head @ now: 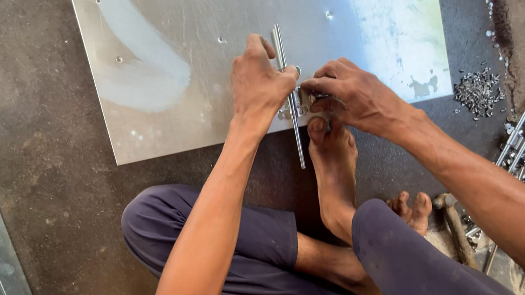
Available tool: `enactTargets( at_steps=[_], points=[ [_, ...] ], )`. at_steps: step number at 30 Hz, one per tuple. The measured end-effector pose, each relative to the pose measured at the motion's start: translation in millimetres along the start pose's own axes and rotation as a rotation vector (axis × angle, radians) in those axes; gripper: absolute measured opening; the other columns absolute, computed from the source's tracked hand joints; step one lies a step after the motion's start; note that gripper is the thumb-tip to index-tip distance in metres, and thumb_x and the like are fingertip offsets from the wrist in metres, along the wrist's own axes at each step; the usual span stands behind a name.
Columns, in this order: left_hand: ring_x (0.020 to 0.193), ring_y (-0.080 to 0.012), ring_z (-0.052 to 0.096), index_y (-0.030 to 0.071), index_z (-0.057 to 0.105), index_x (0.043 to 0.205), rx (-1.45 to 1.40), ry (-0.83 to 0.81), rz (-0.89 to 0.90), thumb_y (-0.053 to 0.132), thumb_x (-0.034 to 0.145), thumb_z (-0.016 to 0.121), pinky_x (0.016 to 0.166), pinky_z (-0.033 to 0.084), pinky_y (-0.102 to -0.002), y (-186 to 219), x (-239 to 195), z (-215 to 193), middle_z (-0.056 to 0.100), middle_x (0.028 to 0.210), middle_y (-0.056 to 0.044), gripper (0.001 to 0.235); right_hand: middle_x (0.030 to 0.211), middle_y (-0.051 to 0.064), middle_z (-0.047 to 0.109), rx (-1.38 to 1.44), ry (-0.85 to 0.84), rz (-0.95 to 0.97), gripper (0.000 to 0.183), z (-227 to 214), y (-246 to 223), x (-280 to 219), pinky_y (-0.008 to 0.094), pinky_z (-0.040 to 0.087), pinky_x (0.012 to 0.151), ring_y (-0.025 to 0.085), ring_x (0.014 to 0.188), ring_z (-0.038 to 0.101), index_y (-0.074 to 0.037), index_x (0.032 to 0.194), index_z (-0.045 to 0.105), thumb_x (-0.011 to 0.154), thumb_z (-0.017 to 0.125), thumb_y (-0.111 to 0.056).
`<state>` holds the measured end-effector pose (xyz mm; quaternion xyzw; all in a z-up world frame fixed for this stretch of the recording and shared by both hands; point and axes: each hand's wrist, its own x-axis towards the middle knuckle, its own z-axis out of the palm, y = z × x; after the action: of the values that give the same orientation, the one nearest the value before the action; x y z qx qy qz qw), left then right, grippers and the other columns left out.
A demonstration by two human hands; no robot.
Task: The person attaches metal latches and hinges to a flat metal panel using a rod, then hammers metal components into a rectangular frame while sitting on the floor.
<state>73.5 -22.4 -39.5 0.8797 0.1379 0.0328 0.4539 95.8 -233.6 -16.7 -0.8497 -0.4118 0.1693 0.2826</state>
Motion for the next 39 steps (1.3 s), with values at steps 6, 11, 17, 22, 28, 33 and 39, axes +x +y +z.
enactTargets(
  at_steps=[6,11,17,22,28,33,39],
  points=[
    [0.059,-0.0308,0.070,0.000,0.056,0.088,0.060,0.128,0.089,0.017,0.066,0.084,0.060,0.056,-0.042,-8,48,9,0.066,0.064,-0.016,0.040,0.117,0.008,0.066,-0.085,0.008,0.035,0.049,9,5,-2,0.033,0.057,0.097,0.025,0.108,0.063,-0.012,0.128,0.070,0.082,0.072,0.004],
    [0.059,-0.0311,0.070,0.000,0.058,0.084,0.064,0.075,0.075,0.017,0.068,0.086,0.060,0.056,-0.042,-13,62,9,0.066,0.062,-0.016,0.036,0.122,0.008,0.065,-0.066,-0.003,0.000,0.053,2,4,-3,0.035,0.056,0.099,0.027,0.114,0.063,-0.011,0.131,0.065,0.081,0.074,0.002],
    [0.059,-0.0196,0.074,0.003,0.059,0.090,0.002,0.009,0.034,0.012,0.074,0.081,0.062,0.062,-0.033,-21,52,11,0.070,0.064,-0.011,0.029,0.129,0.010,0.063,-0.059,0.037,0.004,0.054,3,2,-18,0.036,0.054,0.102,0.028,0.118,0.062,-0.010,0.137,0.061,0.084,0.073,-0.003],
    [0.057,-0.0179,0.073,0.003,0.062,0.092,0.023,-0.010,0.050,0.013,0.072,0.084,0.065,0.061,-0.030,-14,54,12,0.070,0.062,-0.009,0.031,0.127,0.007,0.065,-0.047,0.023,0.045,0.047,13,14,-13,0.033,0.053,0.101,0.024,0.120,0.063,-0.014,0.134,0.063,0.089,0.072,-0.005],
    [0.067,-0.0202,0.069,0.002,0.066,0.111,0.084,-0.002,0.048,0.038,0.072,0.096,0.068,0.058,-0.039,-26,42,-5,0.069,0.073,-0.008,0.062,0.119,0.014,0.069,-0.024,0.280,0.023,0.036,-12,30,-70,0.034,0.059,0.095,0.026,0.110,0.068,-0.004,0.125,0.065,0.091,0.074,-0.003],
    [0.092,-0.0234,0.064,0.009,0.055,0.145,0.188,-0.180,0.170,0.051,0.065,0.096,0.086,0.053,-0.042,-32,18,-47,0.066,0.095,-0.008,0.099,0.097,0.015,0.075,0.020,0.242,0.690,0.022,-22,57,-152,0.037,0.060,0.076,0.025,0.086,0.074,-0.001,0.108,0.068,0.091,0.076,-0.014],
    [0.114,-0.0324,0.052,0.018,0.038,0.157,0.359,-0.233,0.269,0.066,0.041,0.101,0.095,0.038,-0.052,-17,15,-49,0.057,0.116,-0.012,0.140,0.101,0.019,0.075,0.050,0.134,0.725,0.035,30,64,-184,0.042,0.058,0.077,0.029,0.088,0.072,0.005,0.120,0.061,0.089,0.072,-0.005]
  ],
)
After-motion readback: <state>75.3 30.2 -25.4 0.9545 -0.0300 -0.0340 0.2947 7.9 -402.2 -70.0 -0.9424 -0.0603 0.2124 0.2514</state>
